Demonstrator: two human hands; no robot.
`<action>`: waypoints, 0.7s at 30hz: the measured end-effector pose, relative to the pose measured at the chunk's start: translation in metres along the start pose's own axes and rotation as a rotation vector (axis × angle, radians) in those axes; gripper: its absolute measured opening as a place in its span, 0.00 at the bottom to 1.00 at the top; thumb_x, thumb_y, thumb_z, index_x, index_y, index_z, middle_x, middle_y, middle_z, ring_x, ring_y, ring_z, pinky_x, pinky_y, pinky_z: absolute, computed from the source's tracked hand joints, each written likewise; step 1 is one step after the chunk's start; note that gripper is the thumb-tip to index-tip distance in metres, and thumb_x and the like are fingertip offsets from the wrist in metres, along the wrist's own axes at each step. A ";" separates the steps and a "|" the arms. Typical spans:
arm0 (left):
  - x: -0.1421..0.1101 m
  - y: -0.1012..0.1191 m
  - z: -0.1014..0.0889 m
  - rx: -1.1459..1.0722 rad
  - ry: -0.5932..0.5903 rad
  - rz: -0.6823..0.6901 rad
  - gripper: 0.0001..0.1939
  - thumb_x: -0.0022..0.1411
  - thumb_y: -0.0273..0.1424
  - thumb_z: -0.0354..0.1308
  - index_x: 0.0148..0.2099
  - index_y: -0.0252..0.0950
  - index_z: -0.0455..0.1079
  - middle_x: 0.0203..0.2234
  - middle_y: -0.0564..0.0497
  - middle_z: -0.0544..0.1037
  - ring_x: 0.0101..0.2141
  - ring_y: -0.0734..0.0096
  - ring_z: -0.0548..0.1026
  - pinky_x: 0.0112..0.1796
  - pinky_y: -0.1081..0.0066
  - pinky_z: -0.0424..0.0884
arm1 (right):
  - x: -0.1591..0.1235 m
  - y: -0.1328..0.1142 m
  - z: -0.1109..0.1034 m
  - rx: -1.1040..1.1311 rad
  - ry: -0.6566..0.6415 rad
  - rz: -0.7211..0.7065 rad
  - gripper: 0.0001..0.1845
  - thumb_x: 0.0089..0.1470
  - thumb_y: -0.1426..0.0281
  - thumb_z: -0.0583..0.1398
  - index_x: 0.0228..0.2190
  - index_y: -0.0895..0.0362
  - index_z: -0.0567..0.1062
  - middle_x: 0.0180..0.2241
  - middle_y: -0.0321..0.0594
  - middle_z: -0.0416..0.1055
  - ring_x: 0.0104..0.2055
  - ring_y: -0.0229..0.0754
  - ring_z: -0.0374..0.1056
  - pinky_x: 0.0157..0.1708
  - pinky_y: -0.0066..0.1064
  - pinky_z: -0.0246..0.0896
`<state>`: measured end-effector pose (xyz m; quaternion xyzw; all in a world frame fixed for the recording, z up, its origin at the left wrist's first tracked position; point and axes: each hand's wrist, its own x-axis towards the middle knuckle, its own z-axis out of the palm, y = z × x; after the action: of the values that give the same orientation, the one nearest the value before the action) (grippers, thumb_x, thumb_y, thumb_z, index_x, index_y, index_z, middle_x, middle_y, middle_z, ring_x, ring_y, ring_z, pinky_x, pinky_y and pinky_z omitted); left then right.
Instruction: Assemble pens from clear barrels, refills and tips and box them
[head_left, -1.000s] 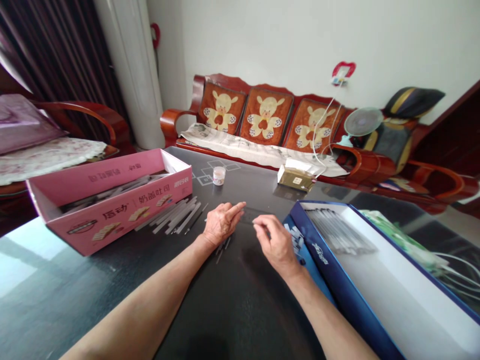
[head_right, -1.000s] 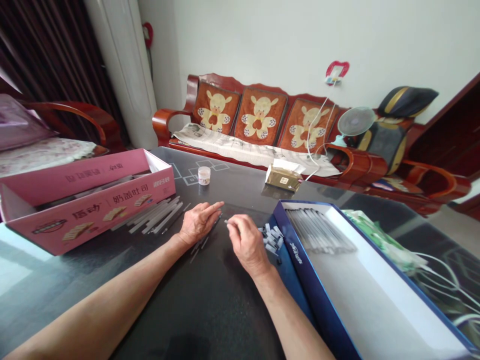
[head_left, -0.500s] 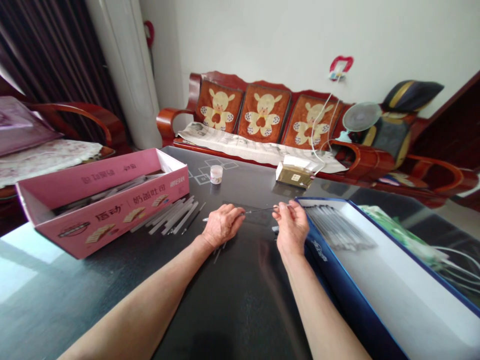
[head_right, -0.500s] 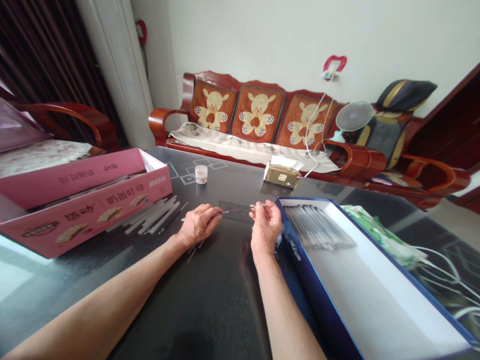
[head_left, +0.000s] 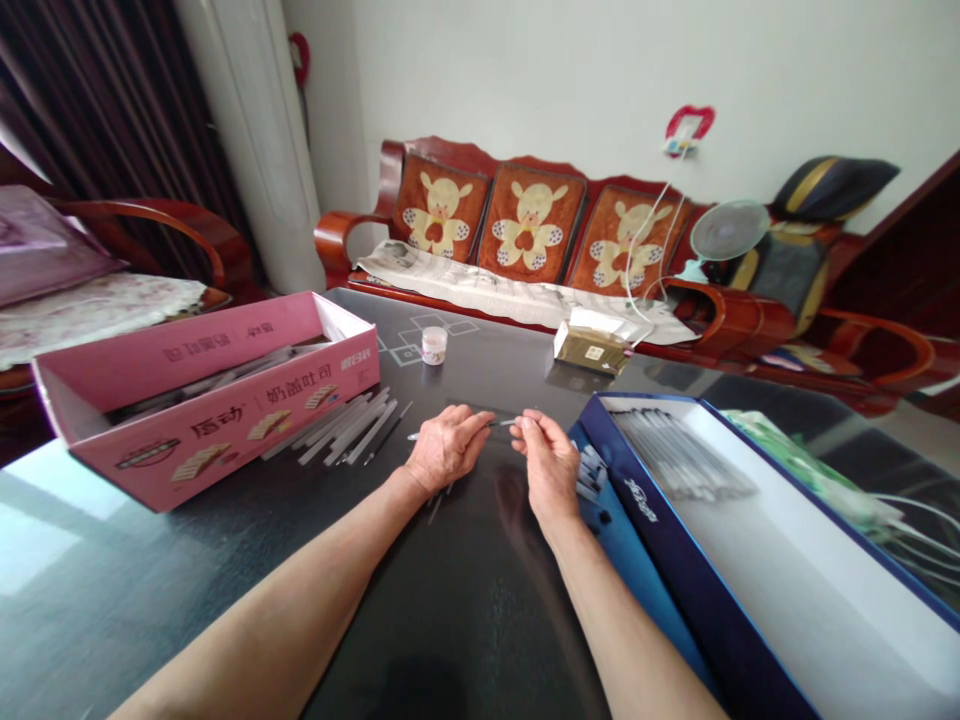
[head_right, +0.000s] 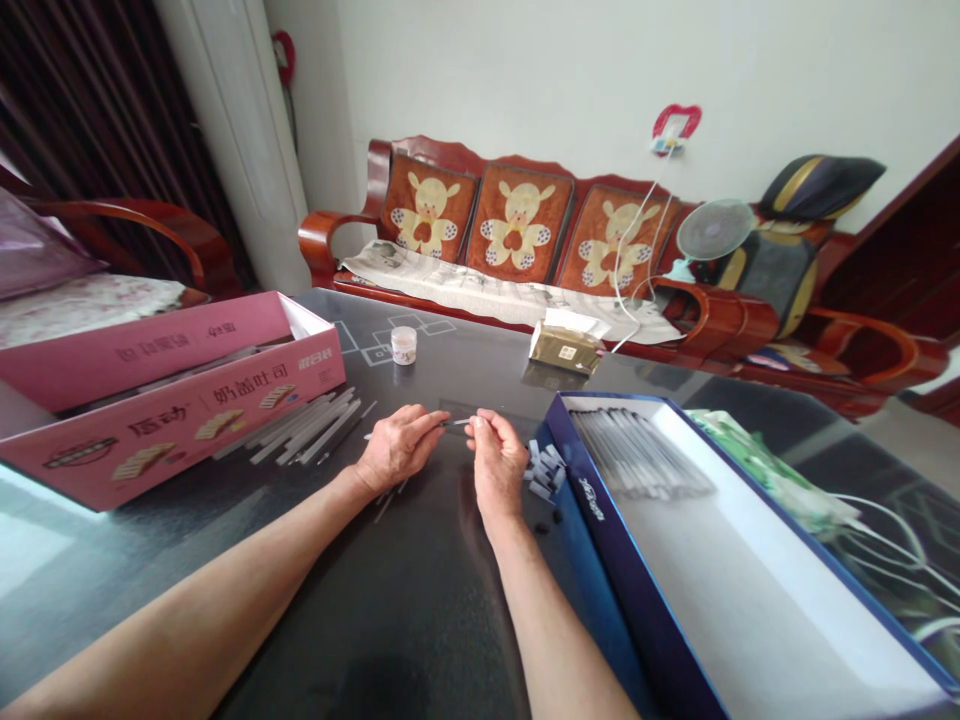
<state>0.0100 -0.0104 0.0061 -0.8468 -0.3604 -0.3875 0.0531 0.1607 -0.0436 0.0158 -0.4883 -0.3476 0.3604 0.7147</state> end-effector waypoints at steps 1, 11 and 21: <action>0.000 0.001 0.000 0.000 -0.001 0.005 0.15 0.68 0.33 0.46 0.51 0.36 0.69 0.30 0.49 0.72 0.33 0.70 0.71 0.35 0.72 0.69 | -0.001 0.001 0.001 0.001 -0.002 0.018 0.17 0.43 0.63 0.66 0.36 0.58 0.75 0.30 0.38 0.77 0.32 0.38 0.74 0.29 0.26 0.68; -0.002 0.001 0.002 0.015 -0.034 0.036 0.18 0.69 0.31 0.44 0.57 0.40 0.65 0.29 0.51 0.72 0.32 0.71 0.69 0.32 0.74 0.67 | -0.011 0.008 0.004 -0.250 -0.184 0.039 0.17 0.48 0.58 0.61 0.36 0.56 0.77 0.34 0.41 0.78 0.39 0.46 0.74 0.32 0.32 0.70; -0.002 -0.001 0.004 0.084 -0.029 -0.025 0.17 0.68 0.32 0.44 0.55 0.41 0.68 0.30 0.51 0.73 0.32 0.70 0.69 0.32 0.74 0.66 | 0.008 -0.007 -0.014 -0.539 -0.232 -0.260 0.15 0.50 0.63 0.57 0.37 0.55 0.78 0.38 0.41 0.77 0.38 0.43 0.72 0.39 0.34 0.68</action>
<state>0.0104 -0.0094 0.0017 -0.8450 -0.3874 -0.3603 0.0785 0.1774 -0.0447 0.0193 -0.5672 -0.5692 0.2144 0.5553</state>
